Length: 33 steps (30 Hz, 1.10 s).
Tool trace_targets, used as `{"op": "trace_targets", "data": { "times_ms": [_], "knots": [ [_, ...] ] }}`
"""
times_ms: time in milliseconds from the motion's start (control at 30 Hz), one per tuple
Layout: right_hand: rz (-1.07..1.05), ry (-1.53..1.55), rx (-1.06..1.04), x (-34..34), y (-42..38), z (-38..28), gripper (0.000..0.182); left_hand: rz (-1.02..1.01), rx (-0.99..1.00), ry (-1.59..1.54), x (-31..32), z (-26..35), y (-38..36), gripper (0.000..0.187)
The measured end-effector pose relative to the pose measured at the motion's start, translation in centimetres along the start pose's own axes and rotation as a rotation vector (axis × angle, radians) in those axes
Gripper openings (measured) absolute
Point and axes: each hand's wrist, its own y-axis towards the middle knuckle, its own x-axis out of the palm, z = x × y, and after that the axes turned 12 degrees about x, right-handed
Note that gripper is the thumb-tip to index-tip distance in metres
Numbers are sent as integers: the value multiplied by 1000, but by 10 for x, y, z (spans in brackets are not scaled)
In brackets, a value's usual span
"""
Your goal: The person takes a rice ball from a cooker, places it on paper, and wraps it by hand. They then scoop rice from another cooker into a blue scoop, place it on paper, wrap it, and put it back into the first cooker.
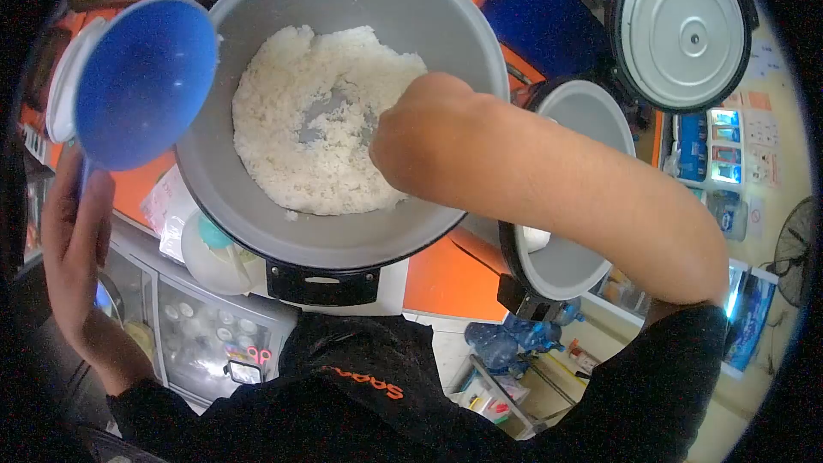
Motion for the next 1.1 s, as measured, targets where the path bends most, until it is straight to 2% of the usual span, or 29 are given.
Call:
{"op": "trace_targets", "data": {
  "times_ms": [167, 233, 333, 400, 500, 633, 700, 800, 900, 1100],
  "knots": [
    [-146, 9, 20, 3, 22, -7, 17, 140, -12, -97, -12, -26, -6, 47],
    [-243, 7, 64, 9, 35, -14, 18, 111, 11, -89, -22, -39, -7, 47],
    [-278, 17, 81, 19, 49, -19, 16, 30, 6, -94, -31, -48, -5, 48],
    [-189, 56, 67, 31, 57, -16, 10, 46, 55, -155, -24, -49, -4, 48],
    [-69, 31, 65, 44, 65, -8, 9, -39, 110, -180, -27, -53, -3, 47],
    [197, 18, 168, 44, 77, 13, 10, -85, 38, -191, -17, -41, 2, 45],
    [173, -40, 193, 25, 76, 31, 11, -107, -37, -207, -16, -28, 6, 45],
    [83, -117, 167, -3, 55, 40, 12, -24, 35, -178, -9, -37, -1, 43],
    [41, -224, 141, 15, 40, 36, 11, 33, 79, -151, -5, -49, -5, 43],
    [63, -348, 100, 46, 49, 28, 10, -167, -204, -105, -26, -42, 2, 43]
  ]
}}
